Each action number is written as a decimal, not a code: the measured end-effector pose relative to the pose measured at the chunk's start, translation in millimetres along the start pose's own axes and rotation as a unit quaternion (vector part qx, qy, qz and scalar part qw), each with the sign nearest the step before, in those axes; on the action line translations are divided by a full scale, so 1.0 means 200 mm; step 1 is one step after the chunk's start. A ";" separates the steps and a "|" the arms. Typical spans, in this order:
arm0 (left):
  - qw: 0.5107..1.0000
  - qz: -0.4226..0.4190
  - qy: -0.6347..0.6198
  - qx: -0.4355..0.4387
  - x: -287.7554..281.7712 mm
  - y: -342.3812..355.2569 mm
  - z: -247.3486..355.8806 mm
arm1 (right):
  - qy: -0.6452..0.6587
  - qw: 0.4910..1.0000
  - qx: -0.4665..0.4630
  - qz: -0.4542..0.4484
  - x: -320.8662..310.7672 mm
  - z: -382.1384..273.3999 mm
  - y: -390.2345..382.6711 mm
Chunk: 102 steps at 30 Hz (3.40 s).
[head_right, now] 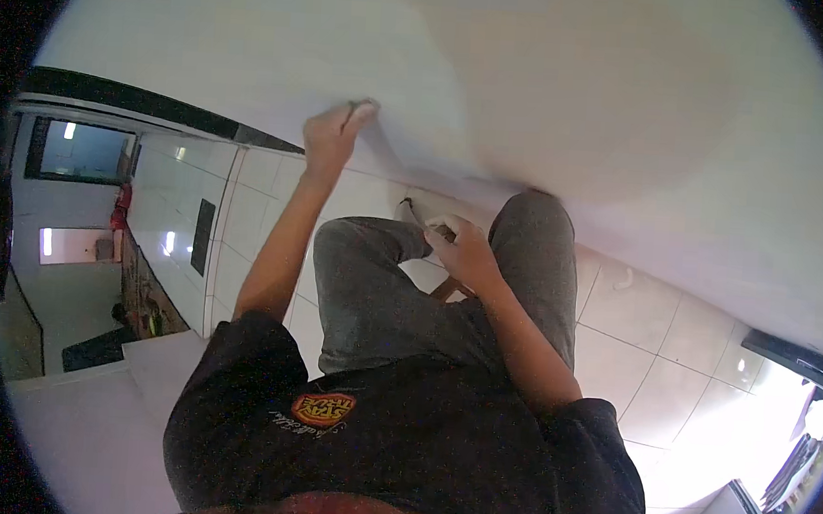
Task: The person uses a piece of sandpaper to sand a white wall while kneeling on a tiled floor.
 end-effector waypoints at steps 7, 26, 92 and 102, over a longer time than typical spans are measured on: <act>0.999 0.011 -0.028 -0.022 -0.11 0.04 0.07 | -0.018 1.000 0.019 -0.001 -0.02 0.01 -0.01; 0.990 -0.106 -0.002 -0.094 0.09 -0.13 -0.01 | -0.031 0.999 -0.024 -0.003 0.00 -0.01 -0.01; 0.996 -0.077 -0.003 -0.045 -0.01 -0.07 0.09 | -0.068 0.997 -0.012 -0.035 -0.01 -0.04 -0.06; 0.996 -0.061 0.018 -0.059 -0.06 0.01 0.14 | -0.071 0.996 -0.005 -0.048 -0.05 -0.04 -0.07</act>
Point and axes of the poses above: each hand's wrist, its own y-axis towards the middle knuckle, its own x-axis out of the palm, z = x × y, the point moved 2 cm from there along y, towards the middle knuckle, and after that the axes turned 2 degrees about -z, right-handed, at the moved point
